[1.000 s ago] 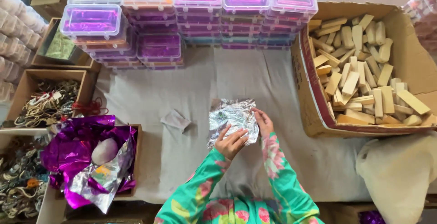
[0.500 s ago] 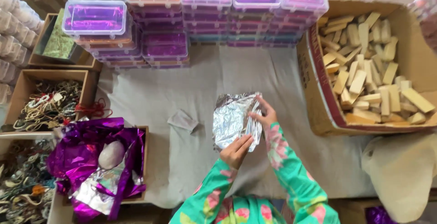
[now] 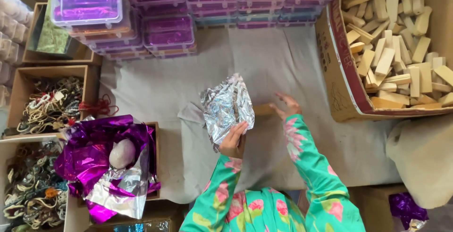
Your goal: The person wraps a small wooden block in silver foil and then in purple foil. They then pick up another wooden block and wipe it with a white cloth. Finally, they wrap the second wooden block in silver and purple foil as well.
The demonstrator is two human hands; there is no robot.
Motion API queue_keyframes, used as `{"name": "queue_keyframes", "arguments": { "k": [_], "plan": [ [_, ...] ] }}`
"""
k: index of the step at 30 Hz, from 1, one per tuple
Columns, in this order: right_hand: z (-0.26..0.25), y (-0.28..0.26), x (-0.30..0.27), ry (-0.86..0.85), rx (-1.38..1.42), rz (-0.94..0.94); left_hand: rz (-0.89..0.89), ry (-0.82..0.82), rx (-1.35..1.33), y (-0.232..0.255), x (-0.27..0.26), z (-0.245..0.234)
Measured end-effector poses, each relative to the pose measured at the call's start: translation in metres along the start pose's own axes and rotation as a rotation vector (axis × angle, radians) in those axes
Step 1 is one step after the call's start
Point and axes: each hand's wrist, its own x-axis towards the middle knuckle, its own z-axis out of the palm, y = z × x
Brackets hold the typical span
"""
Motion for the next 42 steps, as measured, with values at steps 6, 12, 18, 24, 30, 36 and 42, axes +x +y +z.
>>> {"name": "queue_keyframes", "arguments": {
  "k": [6, 12, 18, 24, 30, 36, 42],
  "plan": [
    [0.154, 0.169, -0.006, -0.101, -0.682, -0.445, 0.036, -0.034, 0.014, 0.025, 0.030, 0.011],
    [0.193, 0.166, 0.003, -0.548, -0.583, -0.163, 0.103, -0.118, 0.120, 0.006, 0.012, 0.041],
    [0.088, 0.067, -0.029, -0.509, -0.449, -0.110, 0.085, -0.129, 0.235, 0.005, 0.003, 0.062],
    [-0.001, 0.054, -0.089, -0.405, -0.442, -0.060, 0.103, -0.252, 0.279, -0.043, -0.020, 0.105],
    [-0.044, 0.041, -0.118, -0.301, -0.324, 0.052, 0.162, -0.416, 0.323, -0.078, -0.036, 0.127],
    [-0.033, 0.057, -0.118, -0.296, -0.287, 0.049, 0.204, -0.426, 0.249, -0.090, -0.045, 0.115],
    [-0.035, 0.044, -0.119, -0.258, -0.290, 0.115, -0.169, -0.383, 0.123, -0.110, -0.043, 0.070]
  ]
}}
